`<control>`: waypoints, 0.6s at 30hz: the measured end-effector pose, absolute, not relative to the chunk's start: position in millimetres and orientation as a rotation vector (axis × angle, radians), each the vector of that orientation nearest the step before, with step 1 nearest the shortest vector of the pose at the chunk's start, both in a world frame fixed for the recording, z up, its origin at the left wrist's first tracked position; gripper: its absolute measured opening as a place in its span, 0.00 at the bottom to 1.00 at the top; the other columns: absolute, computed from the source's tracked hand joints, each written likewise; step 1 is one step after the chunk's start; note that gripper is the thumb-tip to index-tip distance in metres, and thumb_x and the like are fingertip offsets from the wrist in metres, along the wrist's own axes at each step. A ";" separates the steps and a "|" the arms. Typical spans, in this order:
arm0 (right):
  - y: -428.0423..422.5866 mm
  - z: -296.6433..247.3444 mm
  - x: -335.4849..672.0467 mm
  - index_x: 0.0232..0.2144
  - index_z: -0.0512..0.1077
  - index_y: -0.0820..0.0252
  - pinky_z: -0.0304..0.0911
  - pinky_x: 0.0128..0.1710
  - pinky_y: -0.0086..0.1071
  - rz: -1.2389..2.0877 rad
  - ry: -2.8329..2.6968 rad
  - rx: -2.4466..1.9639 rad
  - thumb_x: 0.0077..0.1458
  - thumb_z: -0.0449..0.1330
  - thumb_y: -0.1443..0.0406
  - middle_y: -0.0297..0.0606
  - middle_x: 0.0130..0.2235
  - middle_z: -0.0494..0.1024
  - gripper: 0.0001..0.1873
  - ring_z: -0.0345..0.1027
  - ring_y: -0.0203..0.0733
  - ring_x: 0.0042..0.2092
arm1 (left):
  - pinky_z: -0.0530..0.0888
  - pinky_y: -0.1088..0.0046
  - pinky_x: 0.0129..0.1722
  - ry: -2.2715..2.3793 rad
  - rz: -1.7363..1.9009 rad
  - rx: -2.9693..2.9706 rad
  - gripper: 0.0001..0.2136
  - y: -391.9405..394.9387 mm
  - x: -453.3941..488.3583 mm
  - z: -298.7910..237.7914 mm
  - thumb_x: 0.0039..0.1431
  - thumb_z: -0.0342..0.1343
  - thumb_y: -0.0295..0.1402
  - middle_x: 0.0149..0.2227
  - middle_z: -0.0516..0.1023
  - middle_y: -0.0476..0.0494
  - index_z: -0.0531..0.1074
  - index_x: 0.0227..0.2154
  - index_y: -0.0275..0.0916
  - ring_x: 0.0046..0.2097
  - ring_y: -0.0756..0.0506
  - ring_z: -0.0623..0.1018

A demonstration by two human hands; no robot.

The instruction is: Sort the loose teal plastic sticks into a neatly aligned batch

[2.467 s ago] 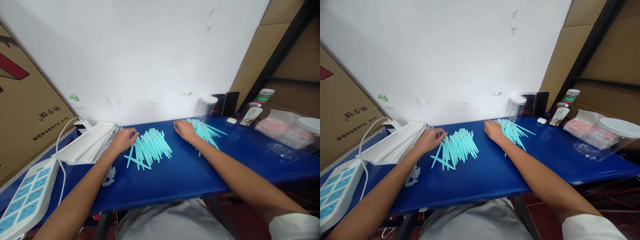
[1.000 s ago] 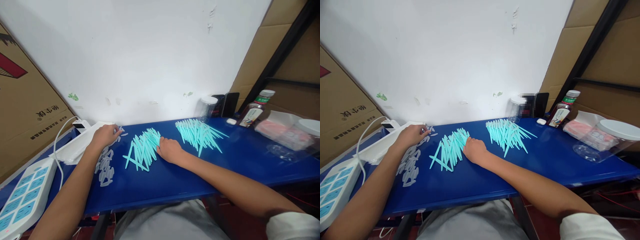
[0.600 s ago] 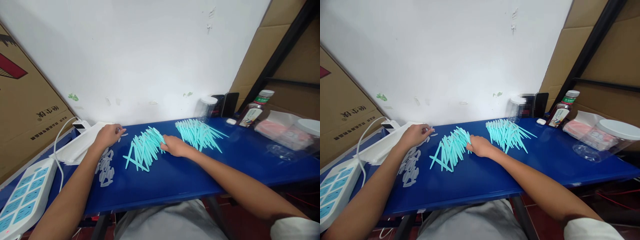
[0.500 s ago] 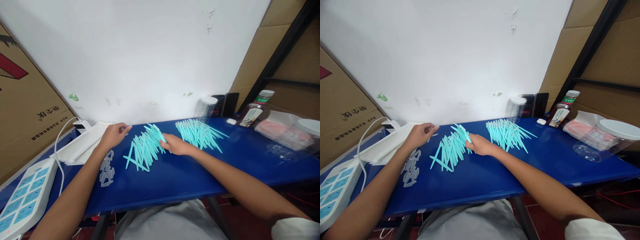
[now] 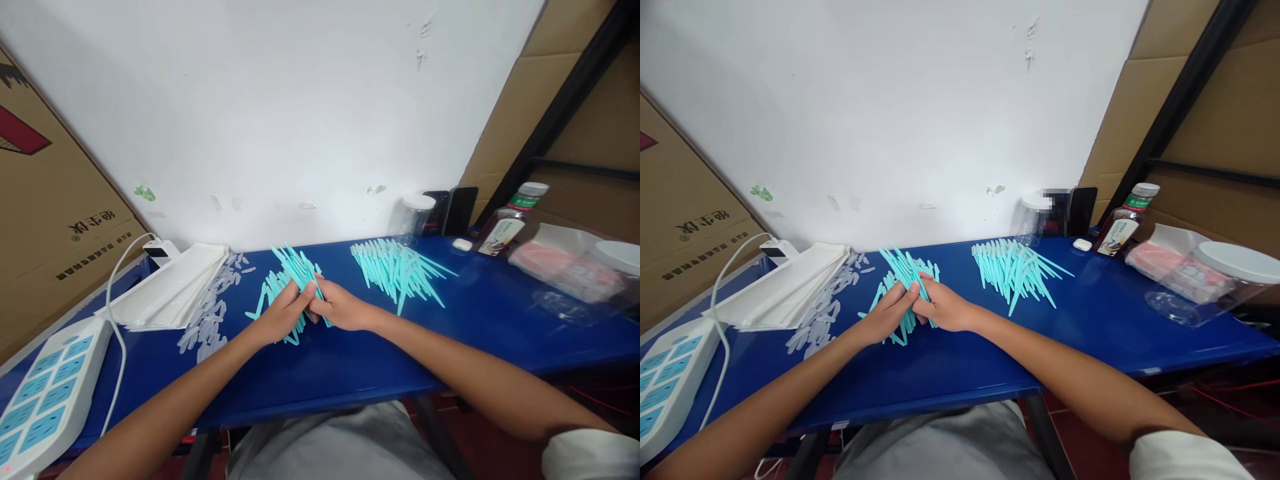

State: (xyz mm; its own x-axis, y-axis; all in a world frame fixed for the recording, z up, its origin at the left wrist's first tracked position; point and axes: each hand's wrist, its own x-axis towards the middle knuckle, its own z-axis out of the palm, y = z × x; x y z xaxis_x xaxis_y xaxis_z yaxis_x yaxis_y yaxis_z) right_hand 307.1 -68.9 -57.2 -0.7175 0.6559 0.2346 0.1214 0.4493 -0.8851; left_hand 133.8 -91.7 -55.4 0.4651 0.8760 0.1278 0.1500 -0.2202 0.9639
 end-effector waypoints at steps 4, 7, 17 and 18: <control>-73.6 -55.2 304.4 0.27 0.63 0.59 0.64 0.23 0.27 1.502 -2.051 -0.601 0.66 0.48 0.66 0.29 0.22 0.70 0.14 0.67 0.34 0.22 | 0.74 0.71 0.27 0.870 0.770 1.585 0.29 -96.9 135.8 -50.5 0.70 0.44 0.57 0.23 0.77 0.49 0.62 0.60 0.39 0.26 0.43 0.81; -74.2 -54.7 305.6 0.25 0.61 0.58 0.62 0.23 0.27 1.538 -2.017 -0.581 0.67 0.48 0.67 0.27 0.19 0.67 0.15 0.64 0.32 0.19 | 0.77 0.68 0.32 0.885 0.838 1.570 0.26 -96.7 135.8 -49.1 0.69 0.47 0.57 0.25 0.78 0.48 0.67 0.54 0.40 0.27 0.43 0.82; -78.0 -55.8 305.0 0.20 0.60 0.58 0.66 0.28 0.28 1.671 -1.934 -0.620 0.67 0.52 0.63 0.27 0.19 0.65 0.22 0.64 0.30 0.20 | 0.81 0.62 0.39 0.805 0.786 1.576 0.23 -89.8 130.3 -45.3 0.66 0.55 0.53 0.27 0.79 0.45 0.75 0.46 0.35 0.33 0.40 0.83; -78.4 -58.4 303.7 0.19 0.61 0.59 0.67 0.29 0.28 1.635 -1.961 -0.620 0.66 0.52 0.65 0.28 0.19 0.66 0.21 0.66 0.31 0.21 | 0.81 0.62 0.36 0.776 0.724 1.557 0.24 -91.0 130.6 -43.8 0.66 0.56 0.52 0.28 0.80 0.44 0.73 0.50 0.35 0.31 0.40 0.84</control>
